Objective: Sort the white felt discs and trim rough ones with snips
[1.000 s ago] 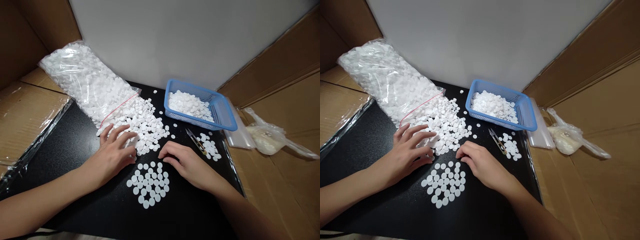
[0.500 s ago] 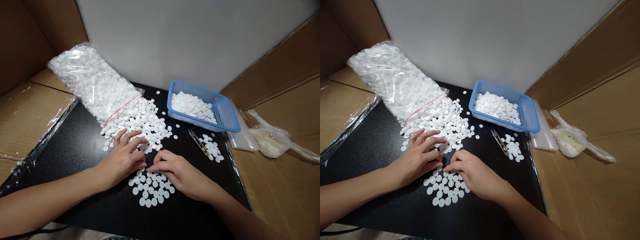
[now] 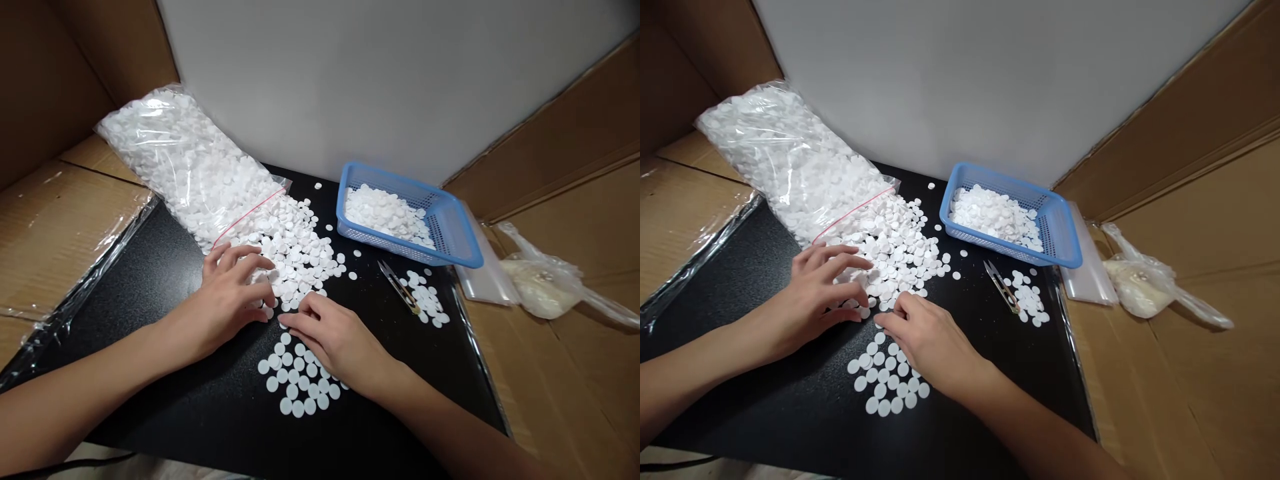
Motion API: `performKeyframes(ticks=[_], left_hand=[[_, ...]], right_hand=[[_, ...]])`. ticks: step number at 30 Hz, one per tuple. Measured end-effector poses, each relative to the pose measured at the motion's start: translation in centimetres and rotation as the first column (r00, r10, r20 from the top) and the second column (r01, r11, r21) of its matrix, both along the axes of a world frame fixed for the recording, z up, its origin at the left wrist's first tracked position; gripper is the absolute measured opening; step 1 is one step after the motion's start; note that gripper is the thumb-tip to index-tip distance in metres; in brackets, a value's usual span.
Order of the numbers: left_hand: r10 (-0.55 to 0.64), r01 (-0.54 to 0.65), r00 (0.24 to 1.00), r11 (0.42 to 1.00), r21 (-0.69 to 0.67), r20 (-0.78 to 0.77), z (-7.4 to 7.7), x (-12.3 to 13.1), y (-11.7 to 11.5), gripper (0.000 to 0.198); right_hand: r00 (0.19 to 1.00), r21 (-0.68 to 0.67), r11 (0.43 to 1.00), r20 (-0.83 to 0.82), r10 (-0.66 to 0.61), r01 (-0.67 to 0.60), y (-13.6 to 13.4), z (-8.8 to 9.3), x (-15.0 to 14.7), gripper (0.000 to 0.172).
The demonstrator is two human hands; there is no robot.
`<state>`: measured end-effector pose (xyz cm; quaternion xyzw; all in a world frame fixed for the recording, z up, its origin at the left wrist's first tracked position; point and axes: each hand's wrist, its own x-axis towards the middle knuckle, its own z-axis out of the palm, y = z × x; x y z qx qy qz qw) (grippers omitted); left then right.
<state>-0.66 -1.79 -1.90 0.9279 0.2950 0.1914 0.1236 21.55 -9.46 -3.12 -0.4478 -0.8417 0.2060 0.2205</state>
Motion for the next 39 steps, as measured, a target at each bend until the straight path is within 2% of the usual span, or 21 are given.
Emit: performKeyframes(ticks=[4,7,11,16,21,23,26,29,33,39], left_hand=[[-0.031,0.032,0.999,0.995,0.089,-0.012,-0.7,0.3,-0.3,0.012],[-0.048,0.043,0.998,0.986,0.162,0.029,-0.7,0.6,-0.6,0.012],[-0.078,0.069,0.996,0.981,0.183,0.039,-0.3,1.3,-1.2,0.011],[-0.137,0.127,0.990,0.970,0.206,0.037,-0.7,2.1,-1.8,0.011],[-0.145,0.143,0.989,0.989,0.043,0.035,-0.8,1.5,-1.4,0.007],[-0.138,0.139,0.990,0.990,-0.027,0.011,-0.5,0.9,-0.9,0.019],[-0.146,0.144,0.989,0.988,-0.053,-0.024,0.0,0.1,-0.2,0.031],[-0.118,0.117,0.993,0.992,-0.042,-0.021,0.0,-0.1,-0.1,0.026],[-0.098,0.098,0.995,0.995,0.008,-0.014,-0.5,0.3,-0.8,0.018],[-0.087,0.089,0.996,0.982,0.164,-0.016,-0.9,1.3,-1.4,0.002]], right_hand=[[0.994,-0.102,0.995,-0.103,-0.024,0.013,0.1,0.3,0.1,0.011],[0.981,-0.130,0.991,-0.181,-0.066,0.043,0.3,0.5,0.6,0.015],[0.989,-0.069,0.996,-0.130,-0.069,0.061,0.5,0.8,1.6,0.019],[0.998,-0.212,0.976,-0.052,0.041,-0.051,0.6,1.7,2.7,0.017],[0.994,-0.231,0.970,-0.067,-0.091,0.074,0.8,1.9,2.2,0.012],[0.991,-0.206,0.972,-0.040,-0.126,0.115,1.2,1.7,1.5,0.012],[0.988,-0.184,0.970,0.020,-0.156,0.157,1.8,1.4,0.5,0.006],[0.985,-0.190,0.967,0.066,-0.160,0.169,2.2,1.3,0.1,0.009],[0.991,-0.225,0.965,0.046,-0.128,0.135,2.1,1.4,0.3,0.013],[0.995,-0.192,0.976,0.014,-0.098,0.099,1.7,1.2,0.8,0.012]])
